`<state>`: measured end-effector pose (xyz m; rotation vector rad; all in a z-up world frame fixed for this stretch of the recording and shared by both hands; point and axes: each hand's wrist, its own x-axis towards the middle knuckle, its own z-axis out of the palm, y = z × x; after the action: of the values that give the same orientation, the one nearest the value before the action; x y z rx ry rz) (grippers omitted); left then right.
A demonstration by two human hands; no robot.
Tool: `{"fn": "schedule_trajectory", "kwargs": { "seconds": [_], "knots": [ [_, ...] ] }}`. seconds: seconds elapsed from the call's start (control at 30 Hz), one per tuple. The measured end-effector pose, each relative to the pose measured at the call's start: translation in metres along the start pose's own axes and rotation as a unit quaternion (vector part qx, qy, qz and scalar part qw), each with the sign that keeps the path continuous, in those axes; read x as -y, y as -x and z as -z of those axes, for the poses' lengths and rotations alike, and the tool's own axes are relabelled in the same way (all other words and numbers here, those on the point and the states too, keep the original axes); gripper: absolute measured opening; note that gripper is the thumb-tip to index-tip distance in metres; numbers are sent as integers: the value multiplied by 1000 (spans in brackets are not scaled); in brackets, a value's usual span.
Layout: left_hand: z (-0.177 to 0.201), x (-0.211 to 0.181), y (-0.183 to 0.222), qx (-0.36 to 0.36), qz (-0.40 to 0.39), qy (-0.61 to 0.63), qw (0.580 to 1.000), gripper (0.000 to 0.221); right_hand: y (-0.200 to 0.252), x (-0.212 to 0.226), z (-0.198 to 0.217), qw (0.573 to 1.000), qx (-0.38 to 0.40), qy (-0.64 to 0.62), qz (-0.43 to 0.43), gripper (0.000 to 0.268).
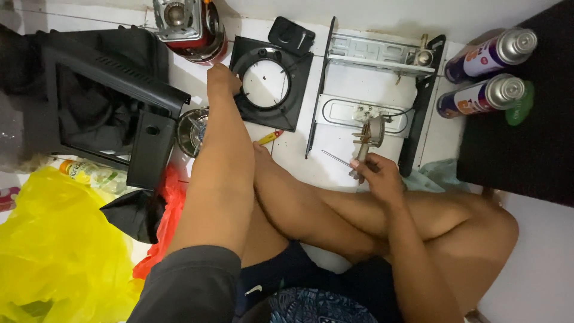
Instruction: Disassembling and inspecting a gas stove burner head using a screwdriver for repair.
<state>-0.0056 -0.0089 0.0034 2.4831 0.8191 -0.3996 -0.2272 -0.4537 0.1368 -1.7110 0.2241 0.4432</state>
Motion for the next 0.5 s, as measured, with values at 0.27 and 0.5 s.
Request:
{"fn": "schedule_trajectory", "kwargs": {
  "seconds": [0.27,0.5],
  "knots": [
    [16,-18,18,-35,-18,40,998,30,-5,-31,8,1000,-12,16,14,22],
    [65,-97,195,99,-194,393,893,24,-1,-60,5,992,-102,-13,69,19]
  ]
}}
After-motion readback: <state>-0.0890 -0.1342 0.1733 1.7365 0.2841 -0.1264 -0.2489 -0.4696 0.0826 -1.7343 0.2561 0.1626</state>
